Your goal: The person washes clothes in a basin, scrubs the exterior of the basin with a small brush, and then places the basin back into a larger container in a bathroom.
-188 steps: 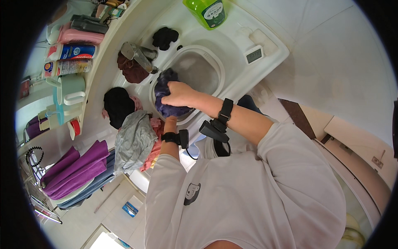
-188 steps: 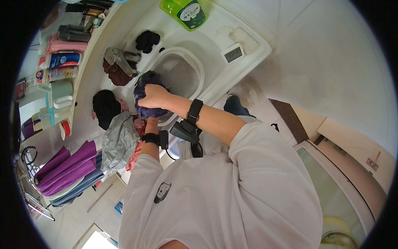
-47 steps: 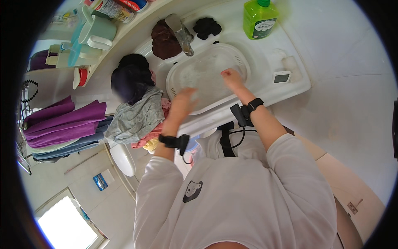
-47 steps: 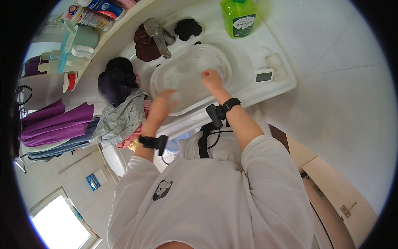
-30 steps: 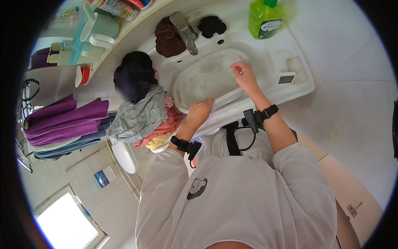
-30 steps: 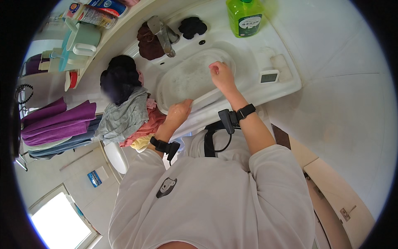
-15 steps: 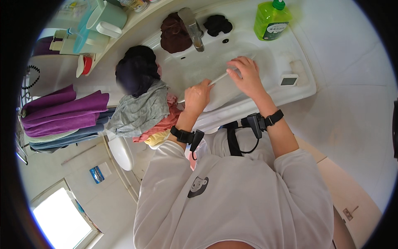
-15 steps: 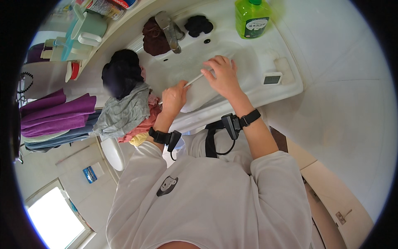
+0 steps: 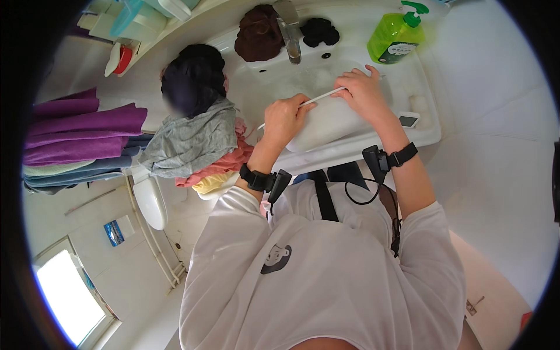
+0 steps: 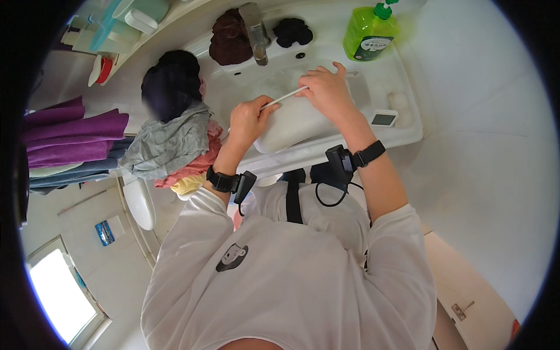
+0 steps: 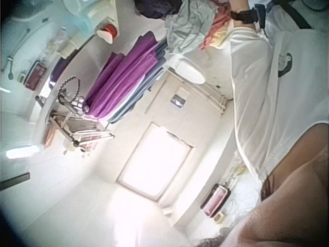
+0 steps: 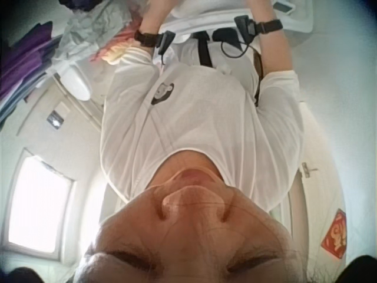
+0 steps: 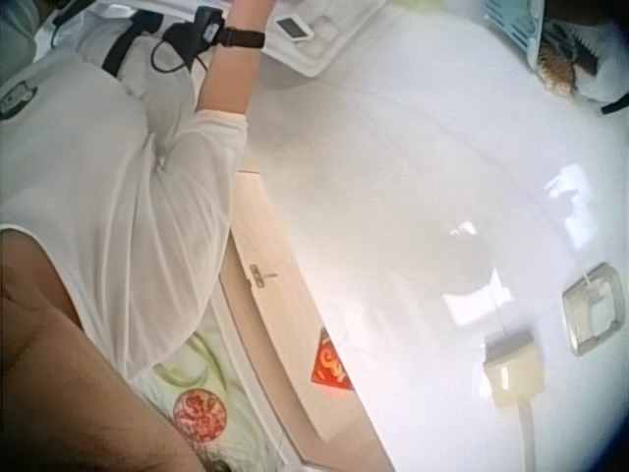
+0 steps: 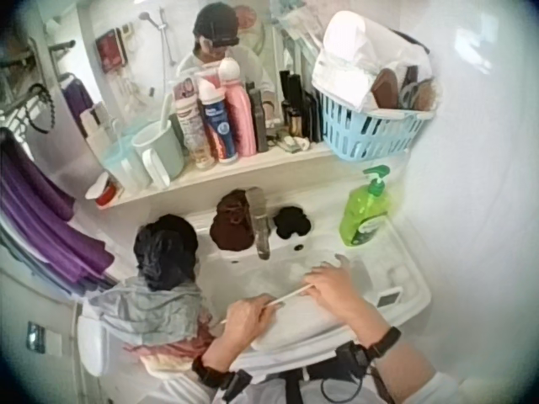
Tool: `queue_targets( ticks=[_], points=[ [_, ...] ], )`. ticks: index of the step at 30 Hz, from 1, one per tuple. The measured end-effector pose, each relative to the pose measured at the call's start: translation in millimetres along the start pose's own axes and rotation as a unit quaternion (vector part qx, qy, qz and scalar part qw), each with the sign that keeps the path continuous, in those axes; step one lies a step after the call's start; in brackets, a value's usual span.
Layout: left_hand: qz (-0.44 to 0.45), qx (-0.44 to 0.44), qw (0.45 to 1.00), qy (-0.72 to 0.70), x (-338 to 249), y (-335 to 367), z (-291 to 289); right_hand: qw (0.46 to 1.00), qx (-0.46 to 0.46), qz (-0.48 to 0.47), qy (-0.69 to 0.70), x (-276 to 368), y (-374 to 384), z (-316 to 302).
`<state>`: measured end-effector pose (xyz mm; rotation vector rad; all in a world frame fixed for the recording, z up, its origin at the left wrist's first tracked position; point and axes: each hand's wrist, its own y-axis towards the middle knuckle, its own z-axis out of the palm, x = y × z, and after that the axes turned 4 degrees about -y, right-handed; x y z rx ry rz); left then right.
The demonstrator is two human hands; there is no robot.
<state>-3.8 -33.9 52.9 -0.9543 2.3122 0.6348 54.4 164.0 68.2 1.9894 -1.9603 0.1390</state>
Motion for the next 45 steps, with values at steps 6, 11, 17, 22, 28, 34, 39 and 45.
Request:
queue_targets(
  ticks=[6, 11, 17, 22, 28, 34, 39, 45],
  points=[
    [-0.004, -0.006, 1.000, 0.022, -2, -10, -11, 1.000, -0.009, -0.002, 0.005, 12, -1, -4],
    [-0.016, -0.064, 0.997, 0.030, 13, -25, -23, 0.965, -0.216, 0.051, 0.136, 12, -3, -17],
    [-0.069, -0.136, 0.986, -0.063, 35, -41, -42, 0.849, -0.242, 0.284, 0.375, -49, -37, 22],
    [-0.067, -0.195, 0.968, -0.140, 46, -58, -61, 0.894, -0.147, 0.297, 0.300, -63, -64, 73],
    [-0.090, -0.308, 0.936, -0.148, 41, -86, -70, 0.908, 0.024, 0.289, 0.303, -62, -69, 93],
    [-0.141, -0.410, 0.890, -0.137, 52, -123, -87, 0.937, 0.162, 0.172, 0.256, -62, -45, 120],
    [-0.134, -0.452, 0.846, -0.248, 32, -116, -75, 0.958, 0.230, 0.070, 0.159, -60, -17, 155],
    [-0.180, -0.538, 0.801, -0.192, 12, -121, -65, 0.951, 0.295, 0.026, 0.092, -37, 13, 187]
  ],
)
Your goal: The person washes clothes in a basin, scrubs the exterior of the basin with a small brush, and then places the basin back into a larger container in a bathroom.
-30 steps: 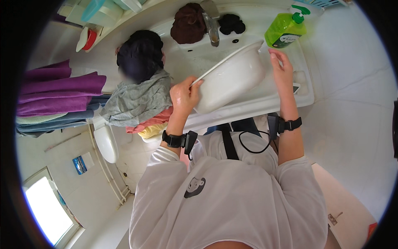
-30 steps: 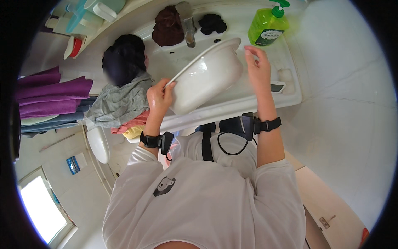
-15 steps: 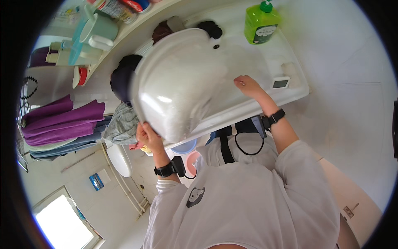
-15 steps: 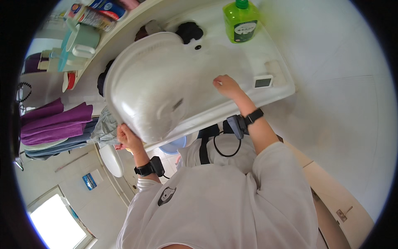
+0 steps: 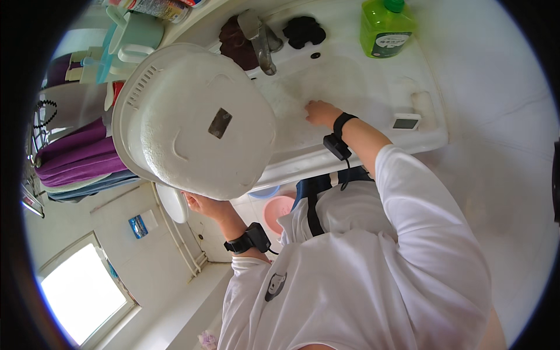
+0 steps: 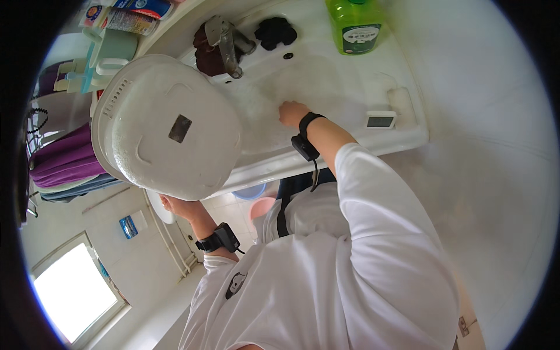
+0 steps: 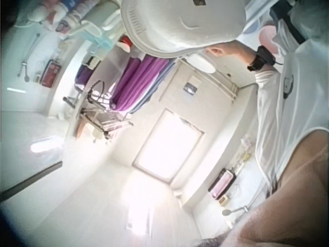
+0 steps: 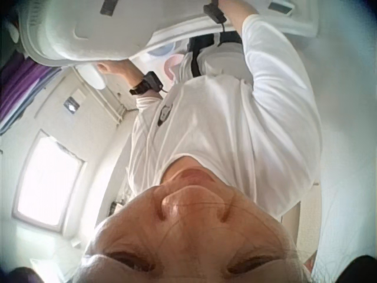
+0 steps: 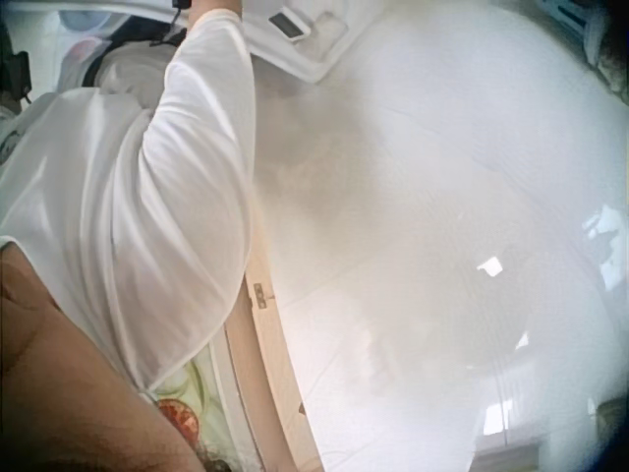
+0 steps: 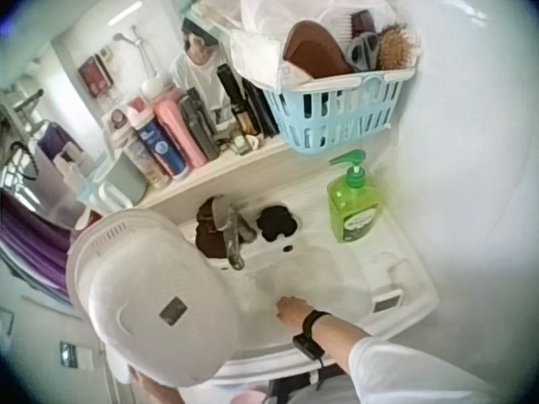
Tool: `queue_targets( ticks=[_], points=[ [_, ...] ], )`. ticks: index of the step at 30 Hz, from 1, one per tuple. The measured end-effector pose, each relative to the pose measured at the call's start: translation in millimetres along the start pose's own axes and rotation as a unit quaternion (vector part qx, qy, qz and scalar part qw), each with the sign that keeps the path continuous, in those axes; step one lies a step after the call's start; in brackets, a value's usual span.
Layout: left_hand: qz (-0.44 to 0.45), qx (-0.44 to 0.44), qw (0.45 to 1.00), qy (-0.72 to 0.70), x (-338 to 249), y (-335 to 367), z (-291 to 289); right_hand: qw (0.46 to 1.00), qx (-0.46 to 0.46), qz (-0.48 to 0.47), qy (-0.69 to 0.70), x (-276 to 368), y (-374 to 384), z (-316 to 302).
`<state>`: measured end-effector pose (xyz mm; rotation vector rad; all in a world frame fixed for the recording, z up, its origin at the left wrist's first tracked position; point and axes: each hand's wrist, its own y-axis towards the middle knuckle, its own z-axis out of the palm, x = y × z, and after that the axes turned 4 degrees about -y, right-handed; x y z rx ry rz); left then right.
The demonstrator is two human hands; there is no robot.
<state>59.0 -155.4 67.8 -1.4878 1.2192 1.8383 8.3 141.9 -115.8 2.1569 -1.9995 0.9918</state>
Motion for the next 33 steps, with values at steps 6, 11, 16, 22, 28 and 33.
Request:
queue_targets(
  ticks=[6, 11, 16, 22, 28, 33],
  points=[
    [-0.036, -0.004, 0.998, -0.060, -5, -4, -1, 0.989, 0.137, 0.039, -0.033, 11, 27, -2],
    [-0.068, 0.001, 0.995, -0.075, -5, -3, 2, 0.990, 0.107, 0.042, -0.081, 0, 45, 16],
    [-0.078, -0.013, 0.994, -0.080, -4, -2, 7, 0.988, 0.104, 0.065, -0.096, 8, 41, 7],
    [-0.087, -0.019, 0.993, -0.081, 1, 3, 11, 0.971, 0.180, 0.062, -0.147, 15, 35, -5],
    [-0.092, -0.011, 0.994, -0.066, -3, 1, 19, 0.964, 0.166, -0.003, -0.209, 15, 33, -2],
    [-0.092, -0.009, 0.994, -0.065, 2, 3, 17, 0.965, 0.055, 0.006, -0.255, 13, 33, 18]
  ],
)
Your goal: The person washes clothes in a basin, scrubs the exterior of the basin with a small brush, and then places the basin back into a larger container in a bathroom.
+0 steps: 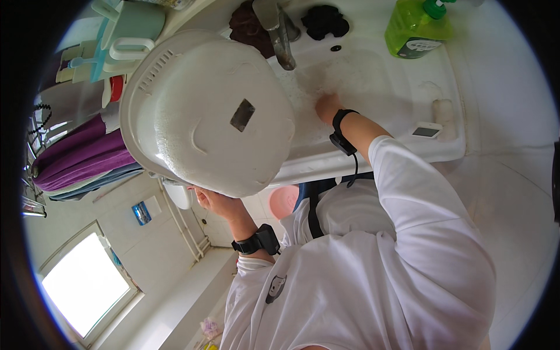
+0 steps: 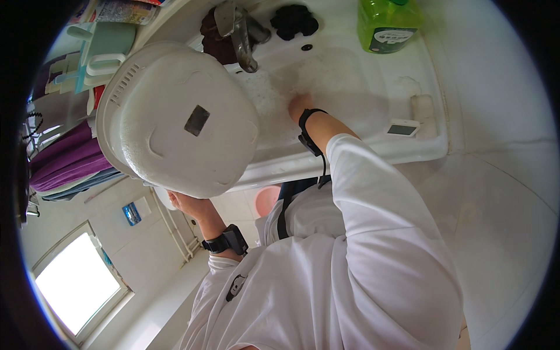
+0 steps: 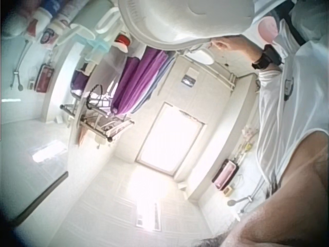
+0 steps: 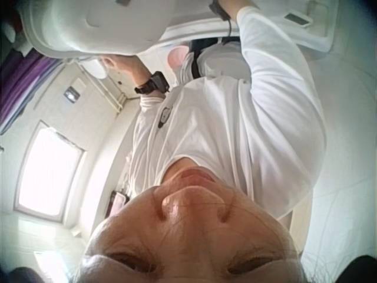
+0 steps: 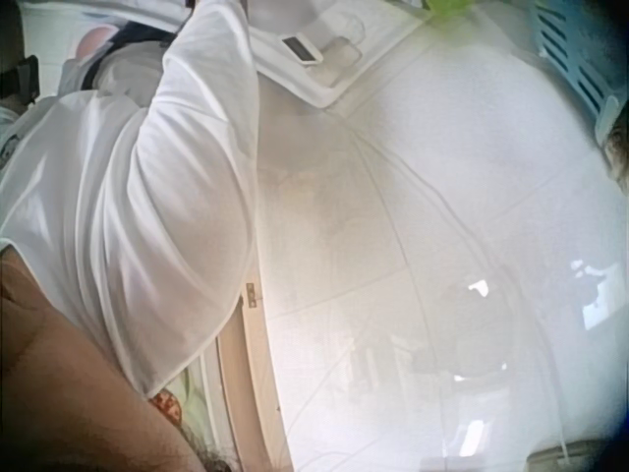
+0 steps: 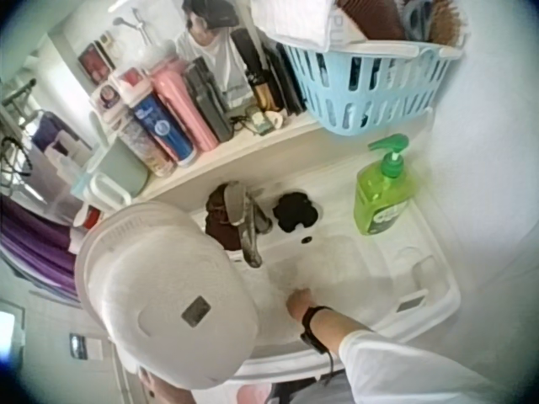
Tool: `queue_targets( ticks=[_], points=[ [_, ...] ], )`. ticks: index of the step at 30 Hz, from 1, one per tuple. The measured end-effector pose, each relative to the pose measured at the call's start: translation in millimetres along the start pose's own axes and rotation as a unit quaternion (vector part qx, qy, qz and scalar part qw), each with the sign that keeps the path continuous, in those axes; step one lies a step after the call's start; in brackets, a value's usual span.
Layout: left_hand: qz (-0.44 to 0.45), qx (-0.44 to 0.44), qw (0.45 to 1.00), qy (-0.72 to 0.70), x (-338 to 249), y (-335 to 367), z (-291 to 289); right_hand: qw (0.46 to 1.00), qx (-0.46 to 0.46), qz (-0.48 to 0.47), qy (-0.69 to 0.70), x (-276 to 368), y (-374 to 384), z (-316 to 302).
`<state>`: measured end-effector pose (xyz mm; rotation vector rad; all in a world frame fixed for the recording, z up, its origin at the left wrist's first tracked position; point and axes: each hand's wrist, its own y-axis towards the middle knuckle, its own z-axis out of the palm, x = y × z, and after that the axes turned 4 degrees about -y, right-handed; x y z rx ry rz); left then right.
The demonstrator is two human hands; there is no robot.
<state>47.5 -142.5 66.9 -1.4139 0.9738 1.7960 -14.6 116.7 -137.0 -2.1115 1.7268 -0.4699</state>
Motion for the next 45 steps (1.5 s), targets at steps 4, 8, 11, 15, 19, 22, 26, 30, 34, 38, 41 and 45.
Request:
queue_targets(
  ticks=[4, 8, 11, 15, 19, 22, 26, 30, 34, 38, 41, 45],
  points=[
    [0.018, 0.059, 0.998, 0.014, 5, 1, -15, 0.999, 0.004, 0.041, -0.017, 11, 3, 0],
    [-0.006, 0.011, 1.000, -0.013, -4, -8, 8, 0.991, 0.090, 0.081, 0.049, 9, 19, 2],
    [-0.015, 0.010, 1.000, -0.023, -10, -12, 14, 0.982, 0.117, 0.082, 0.126, 1, 26, -7],
    [-0.012, 0.038, 0.999, -0.001, 5, -10, 7, 0.978, 0.046, 0.121, 0.163, -5, 24, -3],
    [-0.043, 0.057, 0.997, 0.024, 25, -8, -18, 0.973, 0.026, 0.124, 0.190, -17, -9, -41],
    [-0.057, 0.090, 0.992, 0.068, 29, -5, -29, 0.962, 0.031, 0.131, 0.238, -41, -42, -64],
    [-0.062, 0.073, 0.994, 0.049, 21, -16, -10, 0.958, 0.001, 0.218, 0.186, -83, -89, -79],
    [-0.051, 0.072, 0.995, 0.035, 25, -11, -20, 0.931, -0.062, 0.340, 0.113, -136, -129, -79],
    [-0.011, 0.096, 0.995, 0.038, 18, -7, -14, 0.911, -0.094, 0.398, 0.055, -179, -160, -69],
    [0.069, 0.147, 0.978, 0.129, 17, 0, -24, 0.903, -0.066, 0.423, 0.024, -197, -172, -48],
    [0.091, 0.153, 0.968, 0.176, 9, 0, -20, 0.905, -0.085, 0.417, 0.006, -205, -169, -39],
    [0.162, 0.139, 0.952, 0.221, -1, 0, -21, 0.905, -0.089, 0.417, 0.014, -216, -165, -35]
  ],
)
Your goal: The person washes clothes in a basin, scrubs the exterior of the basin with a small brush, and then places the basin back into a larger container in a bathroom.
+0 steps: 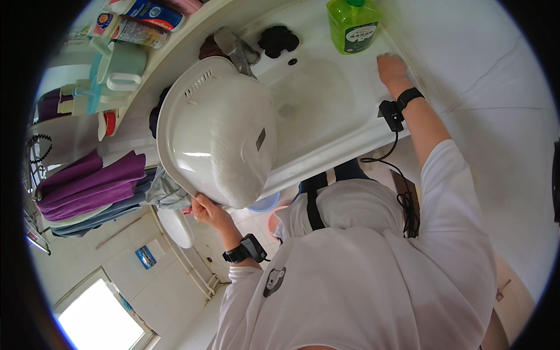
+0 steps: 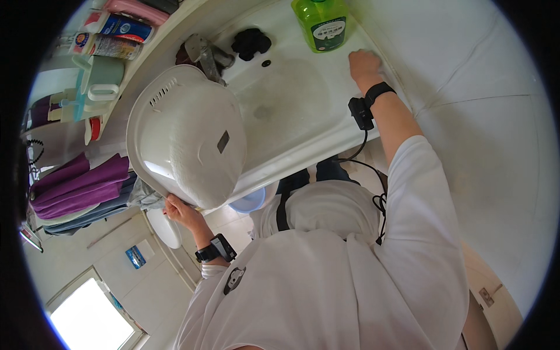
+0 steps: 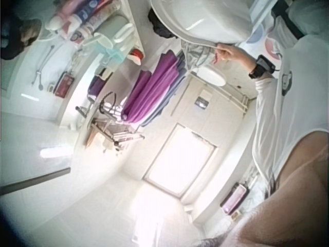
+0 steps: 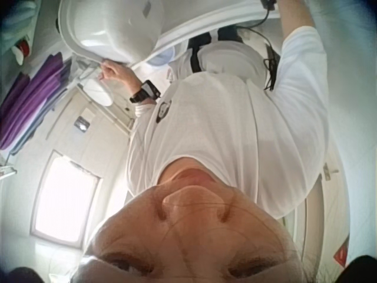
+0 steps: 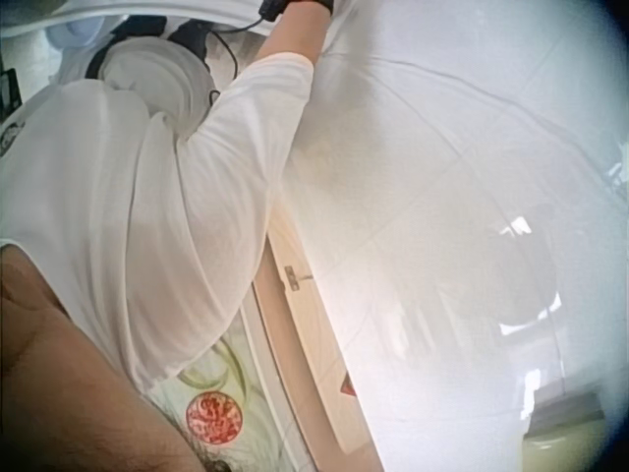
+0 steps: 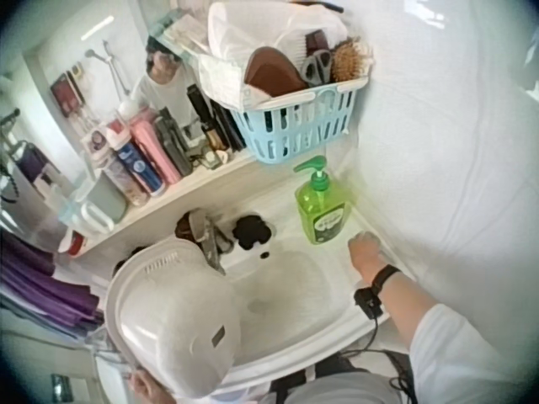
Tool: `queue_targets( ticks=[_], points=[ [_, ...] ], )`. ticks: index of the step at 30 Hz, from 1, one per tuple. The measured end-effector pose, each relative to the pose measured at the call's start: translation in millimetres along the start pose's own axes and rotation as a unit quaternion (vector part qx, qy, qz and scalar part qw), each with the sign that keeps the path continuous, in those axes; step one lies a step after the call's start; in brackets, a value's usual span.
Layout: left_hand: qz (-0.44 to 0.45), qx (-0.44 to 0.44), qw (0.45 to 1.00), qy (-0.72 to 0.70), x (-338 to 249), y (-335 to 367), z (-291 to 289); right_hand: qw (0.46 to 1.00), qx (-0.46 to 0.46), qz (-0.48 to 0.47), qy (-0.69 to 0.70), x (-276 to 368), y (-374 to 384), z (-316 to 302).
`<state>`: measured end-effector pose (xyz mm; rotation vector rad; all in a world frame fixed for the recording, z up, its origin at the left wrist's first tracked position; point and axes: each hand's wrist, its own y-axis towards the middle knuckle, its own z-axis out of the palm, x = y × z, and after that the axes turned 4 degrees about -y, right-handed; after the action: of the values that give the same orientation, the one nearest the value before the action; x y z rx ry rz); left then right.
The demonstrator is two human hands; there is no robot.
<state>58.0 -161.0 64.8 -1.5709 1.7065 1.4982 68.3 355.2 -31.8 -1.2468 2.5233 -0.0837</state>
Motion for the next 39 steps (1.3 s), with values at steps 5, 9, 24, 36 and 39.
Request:
queue_targets(
  ticks=[5, 9, 24, 36, 39],
  points=[
    [0.022, 0.008, 0.998, 0.065, 0, -2, -15, 1.000, -0.017, -0.014, 0.001, -4, 6, 0],
    [0.045, 0.014, 0.998, 0.050, 3, -7, -13, 0.995, -0.054, -0.067, 0.047, 13, -17, -30],
    [0.101, 0.209, 0.973, 0.016, -19, 24, 31, 0.721, -0.078, -0.333, 0.603, 86, -119, -115],
    [0.022, 0.136, 0.987, -0.089, 18, 28, 47, 0.695, -0.116, -0.175, 0.688, 93, -105, -93],
    [-0.055, 0.068, 0.988, -0.131, 37, 24, 34, 0.738, -0.101, -0.110, 0.659, 84, -91, -69]
  ],
)
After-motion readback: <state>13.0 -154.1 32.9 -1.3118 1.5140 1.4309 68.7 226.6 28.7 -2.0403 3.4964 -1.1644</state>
